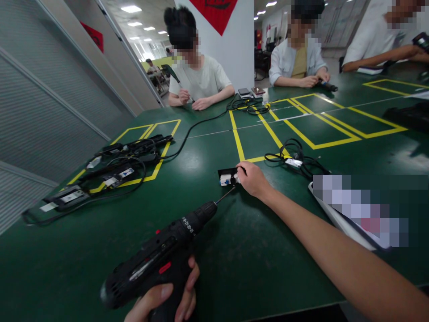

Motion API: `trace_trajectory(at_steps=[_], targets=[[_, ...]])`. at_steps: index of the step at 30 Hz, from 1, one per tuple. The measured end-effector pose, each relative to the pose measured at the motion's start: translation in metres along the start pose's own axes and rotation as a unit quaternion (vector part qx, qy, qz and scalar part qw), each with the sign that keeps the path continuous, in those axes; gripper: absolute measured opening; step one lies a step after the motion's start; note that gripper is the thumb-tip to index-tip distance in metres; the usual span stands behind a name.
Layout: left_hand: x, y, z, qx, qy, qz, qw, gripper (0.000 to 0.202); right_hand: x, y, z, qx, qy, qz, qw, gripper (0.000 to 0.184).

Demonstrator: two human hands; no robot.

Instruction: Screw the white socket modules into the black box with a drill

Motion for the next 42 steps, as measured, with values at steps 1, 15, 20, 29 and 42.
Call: trace_trajectory(at_steps=[1, 15, 20, 29, 42], targets=[[0.0, 0.0, -0.001, 0.0, 0.003, -0.002, 1.0, 0.029, 0.0, 0.0, 0.0, -0.001, 0.001, 0.0, 1.0, 0.024], [-0.002, -0.001, -0.002, -0.019, 0.009, -0.005, 1.0, 0.03, 0.001, 0.0, 0.001, -0.003, 0.005, 0.001, 1.0, 0.025], [-0.003, -0.001, -0.002, -0.004, 0.007, -0.005, 1.0, 0.03, 0.002, 0.0, 0.003, -0.006, 0.003, 0.002, 1.0, 0.025], [0.002, 0.001, 0.004, -0.008, -0.01, 0.016, 1.0, 0.026, 0.0, -0.001, 0.001, 0.0, -0.001, 0.0, 1.0, 0.024], [0.003, 0.002, 0.006, -0.016, -0.016, 0.019, 1.0, 0.027, 0.001, 0.0, 0.001, 0.004, 0.004, -0.006, 1.0, 0.024]])
Point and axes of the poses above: each hand's wrist, its own y-axis away from the middle knuckle, its own z-axis out of the palm, x = y × z, the point moved 8 cm from there along -y, towards the middle knuckle, and after that the axes turned 10 degrees about -z, right-handed, at the moved point
